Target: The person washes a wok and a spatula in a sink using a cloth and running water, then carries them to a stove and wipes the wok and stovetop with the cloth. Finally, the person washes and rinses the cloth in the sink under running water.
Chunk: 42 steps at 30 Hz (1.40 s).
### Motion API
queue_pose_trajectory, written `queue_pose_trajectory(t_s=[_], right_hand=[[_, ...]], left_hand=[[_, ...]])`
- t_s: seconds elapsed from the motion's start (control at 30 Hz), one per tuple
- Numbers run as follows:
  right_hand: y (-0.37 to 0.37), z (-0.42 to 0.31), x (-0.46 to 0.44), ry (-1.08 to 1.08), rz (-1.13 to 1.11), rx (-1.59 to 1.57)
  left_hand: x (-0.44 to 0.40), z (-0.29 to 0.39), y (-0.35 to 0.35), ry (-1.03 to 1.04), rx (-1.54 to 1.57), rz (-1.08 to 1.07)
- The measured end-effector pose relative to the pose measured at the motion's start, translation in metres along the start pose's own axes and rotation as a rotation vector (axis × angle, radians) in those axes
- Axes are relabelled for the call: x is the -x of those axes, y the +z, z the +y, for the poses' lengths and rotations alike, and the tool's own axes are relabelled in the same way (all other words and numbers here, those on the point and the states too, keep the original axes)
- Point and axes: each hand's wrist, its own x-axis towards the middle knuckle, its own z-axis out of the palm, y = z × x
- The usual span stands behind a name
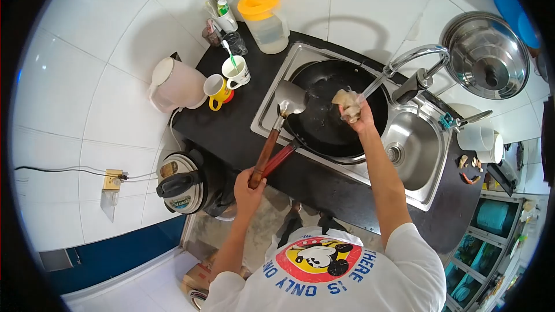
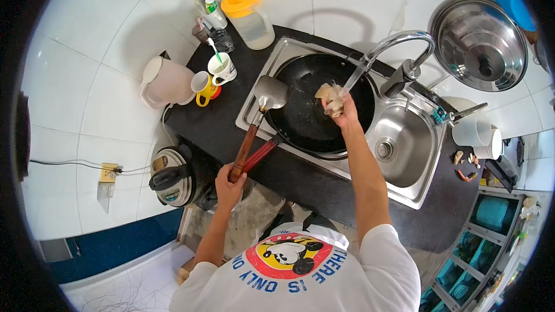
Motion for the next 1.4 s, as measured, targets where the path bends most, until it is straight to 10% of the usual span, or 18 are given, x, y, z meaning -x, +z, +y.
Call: queue_pose_trajectory(t_s=[0.2, 0.67, 1.4], right_hand=[[-0.038, -0.009, -0.035, 0.121, -0.351, -0.044], [0.011, -0.039, -0.007, -0.151, 0.186, 1.240], [0.011, -0.005, 0.045, -0.029, -0.114, 0.210]], left_hand=[[0.008, 0.011, -0.025, 0.016, 0.017, -0.002], [0.088, 0.051, 0.044, 0.069, 0.146, -0.728], [0.139, 0.097, 0.155, 0.547, 0.009, -0.996]])
